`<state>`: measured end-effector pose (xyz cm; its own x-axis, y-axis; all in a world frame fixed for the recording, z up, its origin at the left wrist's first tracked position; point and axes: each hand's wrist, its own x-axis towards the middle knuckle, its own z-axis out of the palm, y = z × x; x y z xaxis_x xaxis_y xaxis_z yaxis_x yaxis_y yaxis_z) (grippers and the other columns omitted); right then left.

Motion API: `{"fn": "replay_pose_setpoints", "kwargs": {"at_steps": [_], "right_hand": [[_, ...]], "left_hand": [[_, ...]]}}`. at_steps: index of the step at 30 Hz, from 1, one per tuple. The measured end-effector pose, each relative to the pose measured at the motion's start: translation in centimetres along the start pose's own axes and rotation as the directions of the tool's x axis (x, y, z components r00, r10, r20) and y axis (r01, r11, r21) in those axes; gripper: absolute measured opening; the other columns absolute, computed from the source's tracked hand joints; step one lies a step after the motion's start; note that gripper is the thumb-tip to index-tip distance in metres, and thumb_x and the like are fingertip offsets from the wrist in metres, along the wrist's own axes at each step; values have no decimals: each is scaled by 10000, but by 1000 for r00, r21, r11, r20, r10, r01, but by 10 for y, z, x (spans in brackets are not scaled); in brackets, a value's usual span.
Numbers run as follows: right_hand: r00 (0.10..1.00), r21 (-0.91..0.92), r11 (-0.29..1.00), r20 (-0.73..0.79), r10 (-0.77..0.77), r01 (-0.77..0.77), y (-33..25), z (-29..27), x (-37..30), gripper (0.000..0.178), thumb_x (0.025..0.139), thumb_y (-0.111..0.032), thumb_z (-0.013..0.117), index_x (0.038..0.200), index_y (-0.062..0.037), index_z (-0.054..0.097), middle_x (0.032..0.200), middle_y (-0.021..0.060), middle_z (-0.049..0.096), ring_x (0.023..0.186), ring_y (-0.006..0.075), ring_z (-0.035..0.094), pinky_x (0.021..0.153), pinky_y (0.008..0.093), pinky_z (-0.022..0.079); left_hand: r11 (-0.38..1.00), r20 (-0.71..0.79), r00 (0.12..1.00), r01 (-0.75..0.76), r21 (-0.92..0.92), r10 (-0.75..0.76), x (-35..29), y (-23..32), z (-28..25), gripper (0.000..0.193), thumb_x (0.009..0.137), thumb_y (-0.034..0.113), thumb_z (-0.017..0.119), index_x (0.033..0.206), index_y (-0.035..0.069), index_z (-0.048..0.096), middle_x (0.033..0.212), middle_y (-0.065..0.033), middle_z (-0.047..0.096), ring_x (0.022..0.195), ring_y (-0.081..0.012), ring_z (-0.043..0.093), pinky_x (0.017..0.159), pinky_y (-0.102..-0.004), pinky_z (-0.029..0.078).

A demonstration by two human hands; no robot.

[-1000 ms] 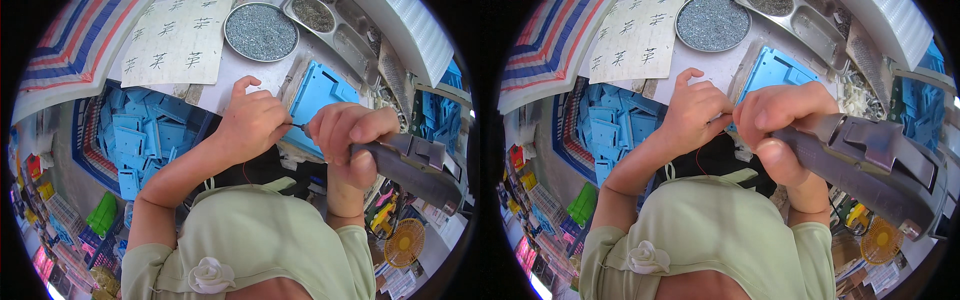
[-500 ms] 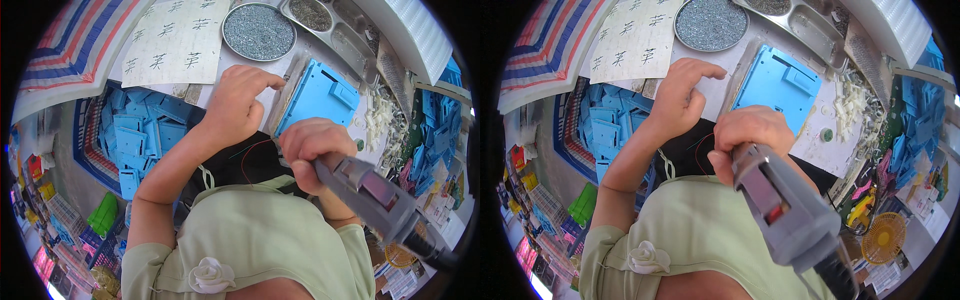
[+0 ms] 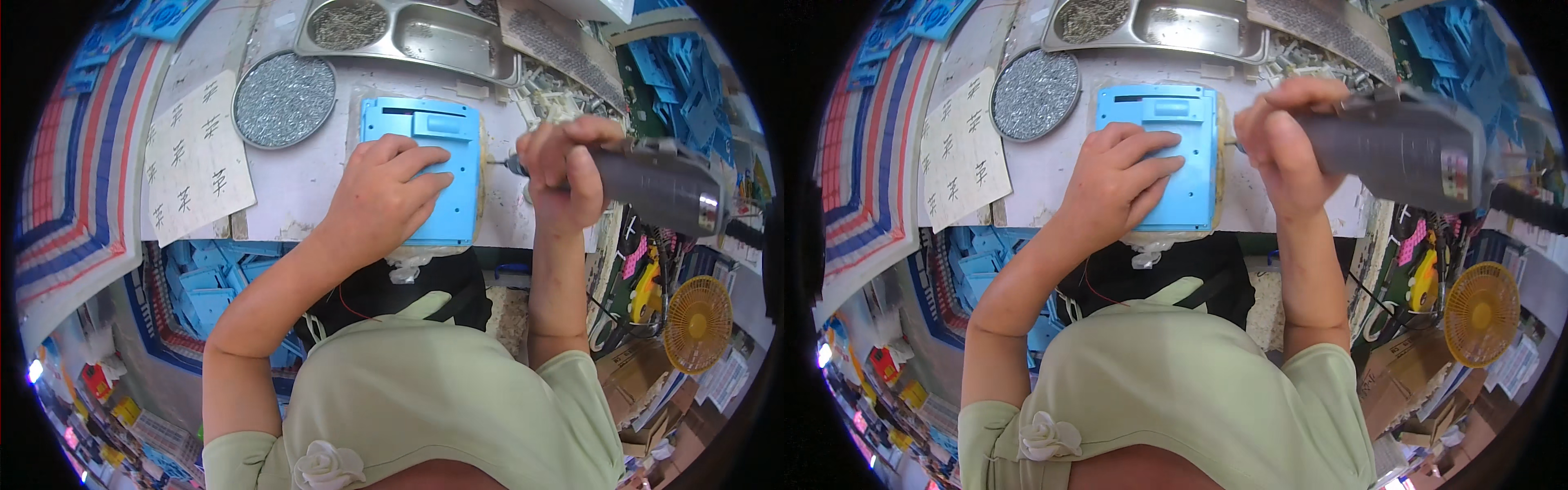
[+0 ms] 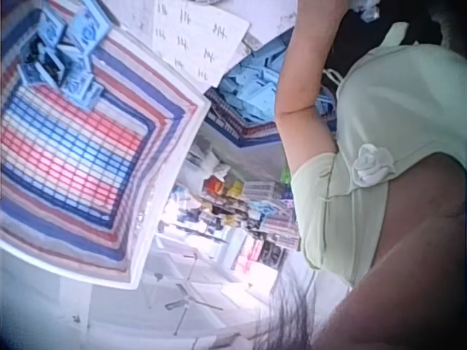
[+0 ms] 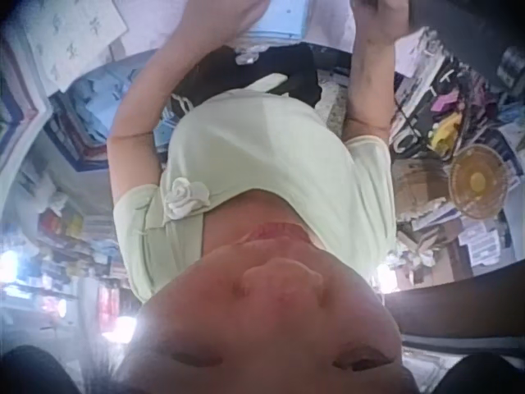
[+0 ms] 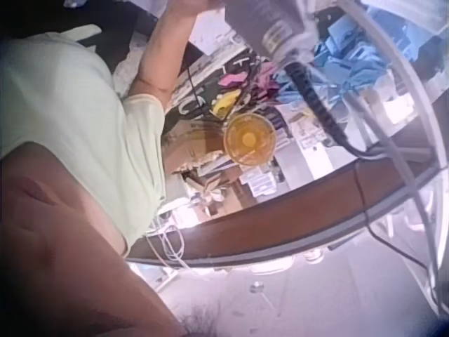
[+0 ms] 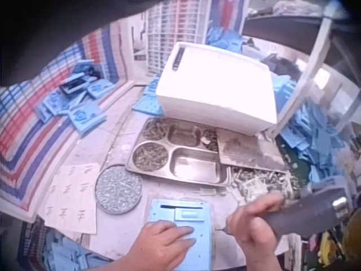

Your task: Assemble components including a speaker and circuit board into a plastic housing and solder wires.

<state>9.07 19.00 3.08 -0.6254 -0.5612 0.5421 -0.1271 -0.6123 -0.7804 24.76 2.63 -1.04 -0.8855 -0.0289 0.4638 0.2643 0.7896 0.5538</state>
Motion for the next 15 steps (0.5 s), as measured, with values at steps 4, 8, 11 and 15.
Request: {"fn": "replay_pose_setpoints", "kwargs": {"at_steps": [4,8,11,15], "right_hand": [[1000,-78,997,6,2,-2,9,6,9,206,954,-116,587,1120,-25,506,634,36,483,524,128,448,545,328,423],[992,-217,968,-10,124,-123,9,2,-1,193,970,-192,610,1054,-65,490,612,28,463,522,150,430,568,348,429],[986,-76,984,26,166,-163,-20,15,-28,231,968,-220,650,1039,-75,485,610,35,471,514,147,431,551,342,428],[975,-63,975,-84,206,-212,-19,26,-35,249,953,-231,667,1037,-76,490,617,24,487,523,150,446,562,344,429]], "left_hand": [[999,41,999,31,12,-31,1,4,-4,265,763,68,745,1026,95,748,1199,-52,700,1005,-282,610,891,-412,463],[999,53,998,40,1,-40,0,3,-3,264,762,62,744,1024,93,748,1194,-53,701,1004,-282,610,888,-412,467],[999,40,999,30,16,-31,1,1,-3,270,761,59,743,1029,91,747,1175,-53,705,1003,-284,611,881,-413,472],[1000,57,998,24,-18,-23,1,-3,-3,273,787,67,743,1058,99,739,1219,-69,682,999,-296,615,902,-402,472]]}}
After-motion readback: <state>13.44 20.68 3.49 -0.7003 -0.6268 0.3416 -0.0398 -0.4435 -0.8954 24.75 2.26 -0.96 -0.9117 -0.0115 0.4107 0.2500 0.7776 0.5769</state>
